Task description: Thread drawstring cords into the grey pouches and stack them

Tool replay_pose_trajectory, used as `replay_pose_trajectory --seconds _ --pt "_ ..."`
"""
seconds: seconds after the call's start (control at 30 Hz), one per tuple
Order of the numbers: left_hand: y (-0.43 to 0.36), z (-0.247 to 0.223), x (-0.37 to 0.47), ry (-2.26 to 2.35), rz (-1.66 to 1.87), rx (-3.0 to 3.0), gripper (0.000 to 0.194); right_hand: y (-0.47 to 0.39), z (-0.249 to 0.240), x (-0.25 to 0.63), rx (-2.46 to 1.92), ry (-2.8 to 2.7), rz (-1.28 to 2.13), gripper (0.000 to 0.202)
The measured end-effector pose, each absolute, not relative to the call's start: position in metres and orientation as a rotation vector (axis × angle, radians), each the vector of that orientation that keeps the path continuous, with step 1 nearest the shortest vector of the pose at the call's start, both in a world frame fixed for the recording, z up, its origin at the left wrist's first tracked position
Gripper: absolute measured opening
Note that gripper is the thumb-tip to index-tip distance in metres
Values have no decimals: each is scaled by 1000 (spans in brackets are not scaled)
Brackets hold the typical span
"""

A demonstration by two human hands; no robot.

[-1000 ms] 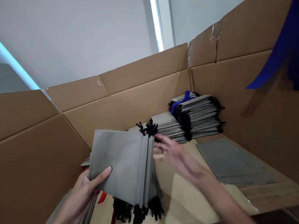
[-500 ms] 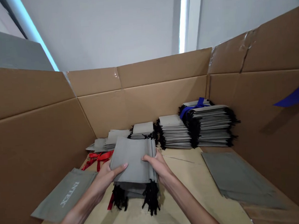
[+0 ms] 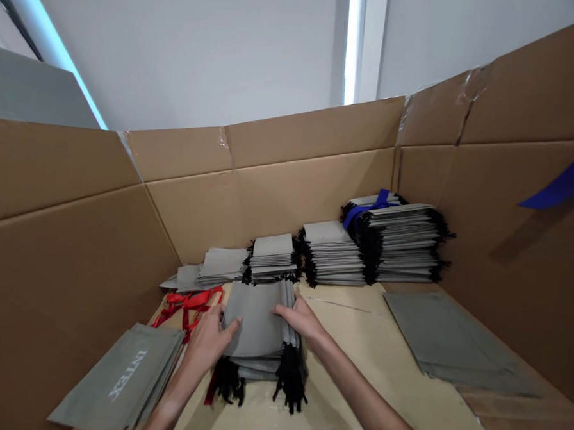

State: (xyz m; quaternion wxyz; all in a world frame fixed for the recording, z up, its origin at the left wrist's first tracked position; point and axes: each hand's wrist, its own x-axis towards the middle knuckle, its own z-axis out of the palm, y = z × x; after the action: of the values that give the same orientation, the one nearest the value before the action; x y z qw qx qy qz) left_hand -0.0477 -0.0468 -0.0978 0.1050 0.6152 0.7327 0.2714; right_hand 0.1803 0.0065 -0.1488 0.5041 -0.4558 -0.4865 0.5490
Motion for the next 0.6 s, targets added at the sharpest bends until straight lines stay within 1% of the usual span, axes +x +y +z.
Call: replay_pose_trajectory --seconds 0.1,0.2,0.27,0.3,0.37,0.43,0.53,0.6 --pt "-43 -114 -56 2177 794 1837 41 5 -152 185 -1315 -1328 1207 38" --pt "-36 -129 -64 2108 886 1757 62 -1 -146 190 -1485 -1477 1045 40" --pt "-34 -134 -65 1973 951 1608 78 -7 -142 193 -1571 -1559 941 45" --pt "-34 -134 -64 1886 963 1512 82 -9 -140 194 -1603 -1591 897 47" --pt "-36 -132 -62 1708 965 1335 83 -12 -142 195 -1645 -1637 826 53" --pt "-39 -130 -58 1574 967 1214 79 -14 -150 194 -1641 -1609 818 69" --pt "-44 -128 -54 1484 981 1101 77 -12 -174 191 -1509 -1369 1028 94" --pt "-46 -127 -51 1449 992 1051 76 -11 -190 188 -1371 -1167 1204 103"
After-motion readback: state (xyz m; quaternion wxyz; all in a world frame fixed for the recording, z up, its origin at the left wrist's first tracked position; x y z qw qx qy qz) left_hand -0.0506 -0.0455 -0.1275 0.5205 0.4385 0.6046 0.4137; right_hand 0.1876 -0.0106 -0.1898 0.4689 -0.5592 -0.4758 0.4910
